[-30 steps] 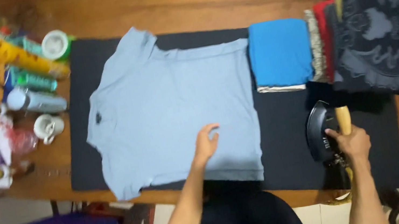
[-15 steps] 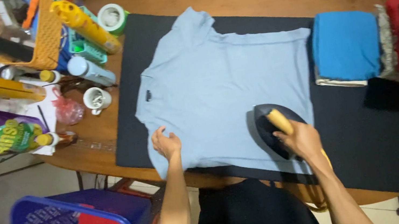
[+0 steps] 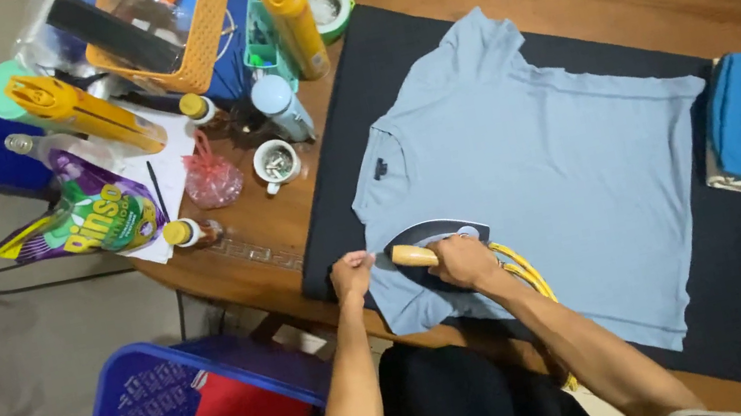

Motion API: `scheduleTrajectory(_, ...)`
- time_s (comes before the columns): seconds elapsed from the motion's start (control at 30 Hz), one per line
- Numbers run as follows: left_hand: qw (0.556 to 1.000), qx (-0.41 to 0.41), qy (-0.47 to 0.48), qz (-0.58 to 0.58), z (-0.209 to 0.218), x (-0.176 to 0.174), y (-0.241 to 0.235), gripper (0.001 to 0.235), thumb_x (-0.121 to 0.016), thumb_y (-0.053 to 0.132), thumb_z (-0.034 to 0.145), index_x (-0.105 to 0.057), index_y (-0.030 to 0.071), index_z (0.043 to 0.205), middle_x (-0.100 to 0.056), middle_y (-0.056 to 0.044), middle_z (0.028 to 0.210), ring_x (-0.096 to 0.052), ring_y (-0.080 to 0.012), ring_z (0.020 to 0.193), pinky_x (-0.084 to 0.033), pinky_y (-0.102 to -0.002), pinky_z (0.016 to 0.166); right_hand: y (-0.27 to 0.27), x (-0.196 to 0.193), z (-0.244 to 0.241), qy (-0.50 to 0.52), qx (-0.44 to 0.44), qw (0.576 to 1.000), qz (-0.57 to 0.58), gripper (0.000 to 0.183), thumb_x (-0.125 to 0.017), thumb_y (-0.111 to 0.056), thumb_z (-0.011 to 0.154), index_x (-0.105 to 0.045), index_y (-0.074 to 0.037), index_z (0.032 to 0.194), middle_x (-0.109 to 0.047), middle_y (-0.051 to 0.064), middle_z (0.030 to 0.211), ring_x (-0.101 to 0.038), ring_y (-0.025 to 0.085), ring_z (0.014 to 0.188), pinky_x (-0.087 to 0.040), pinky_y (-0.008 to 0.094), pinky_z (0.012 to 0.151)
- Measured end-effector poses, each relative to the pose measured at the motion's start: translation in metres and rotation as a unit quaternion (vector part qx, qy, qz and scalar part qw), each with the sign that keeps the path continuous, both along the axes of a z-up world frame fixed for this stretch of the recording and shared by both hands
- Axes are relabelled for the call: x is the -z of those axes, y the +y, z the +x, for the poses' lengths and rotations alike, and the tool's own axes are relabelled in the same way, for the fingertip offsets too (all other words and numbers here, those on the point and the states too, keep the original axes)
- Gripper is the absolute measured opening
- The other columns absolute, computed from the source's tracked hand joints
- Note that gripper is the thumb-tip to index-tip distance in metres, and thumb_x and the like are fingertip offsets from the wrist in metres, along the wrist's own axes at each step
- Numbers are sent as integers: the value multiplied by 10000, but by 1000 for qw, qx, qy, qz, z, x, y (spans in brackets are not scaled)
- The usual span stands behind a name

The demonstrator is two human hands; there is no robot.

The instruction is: The person irons a light blue t-shirt on a black mat, folds it, and places it in a blue basket. Then, the person irons a bright blue t-shirt, folds it, and places it in the same basket.

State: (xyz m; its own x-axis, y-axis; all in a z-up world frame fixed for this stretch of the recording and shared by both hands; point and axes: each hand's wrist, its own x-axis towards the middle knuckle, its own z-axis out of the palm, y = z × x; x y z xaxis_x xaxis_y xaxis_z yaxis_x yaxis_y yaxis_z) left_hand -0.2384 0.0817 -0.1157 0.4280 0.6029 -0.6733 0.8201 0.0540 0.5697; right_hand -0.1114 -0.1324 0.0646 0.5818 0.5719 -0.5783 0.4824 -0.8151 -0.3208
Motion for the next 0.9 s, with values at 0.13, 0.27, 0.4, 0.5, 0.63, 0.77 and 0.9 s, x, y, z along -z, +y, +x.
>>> scheduleTrajectory(0.13, 999, 28, 8, -26, 1, -4, 6, 257, -860, 363, 910, -867, 288, 1156, -855, 22, 1196, -769, -256, 1230, -642, -424, 989, 23, 1, 16, -15, 5, 1000, -23, 289, -780, -424, 900, -813, -242, 1122, -863, 138, 1021, -830, 382, 1064, -657, 512, 967)
scheduleTrajectory(0.27, 999, 35, -30, -12, -8, 12, -1, 284, -845, 342, 913, -864, 225, 1170, -857, -41, 1177, -776, -304, 1209, -639, -453, 985, 36, -4, 16, -33, 88, 995, -39, 343, -814, -396, 882, -816, -219, 1177, -861, 133, 1032, -828, 374, 1079, -651, 526, 966)
scheduleTrajectory(0.4, 999, 19, -40, 0, -5, -4, -7, 279, -812, 308, 945, -856, 185, 1192, -854, -58, 1200, -760, -326, 1244, -623, -462, 1032, 30, 3, 13, -24, 64, 997, -30, 348, -794, -453, 907, -822, -216, 1160, -855, 156, 1045, -817, 399, 1101, -643, 547, 987)
scheduleTrajectory(0.5, 999, 4, -47, 12, -1, -6, -9, 235, -784, 250, 985, -857, 137, 1178, -851, -102, 1208, -759, -355, 1244, -619, -475, 1032, 20, 9, -1, -18, 6, 998, -52, 336, -820, -468, 885, -837, -250, 1140, -863, 136, 1051, -821, 383, 1118, -646, 528, 1017)
scheduleTrajectory(0.63, 999, 13, -38, 11, 0, 11, -7, 242, -824, 283, 953, -857, 161, 1159, -855, -73, 1188, -764, -316, 1237, -623, -467, 1033, 3, 4, 7, -20, 46, 998, -44, 319, -810, -504, 878, -836, -283, 1107, -864, 118, 1031, -819, 378, 1106, -650, 522, 994)
scheduleTrajectory(0.77, 999, 9, -23, 25, 1, -1, -5, 215, -816, 261, 954, -861, 174, 1145, -860, -64, 1180, -772, -298, 1226, -632, -448, 1025, -10, 6, 35, -44, 238, 970, -20, 431, -824, -487, 901, -829, -131, 1143, -850, 189, 1053, -812, 409, 1109, -632, 558, 978)
scheduleTrajectory(0.9, 1000, 15, -8, 20, -1, -9, -4, 210, -813, 287, 958, -863, 188, 1136, -867, -43, 1158, -780, -283, 1208, -642, -434, 1018, -30, 15, 46, -58, 301, 952, -1, 485, -845, -513, 878, -820, -97, 1127, -845, 196, 1031, -808, 423, 1099, -628, 559, 958)
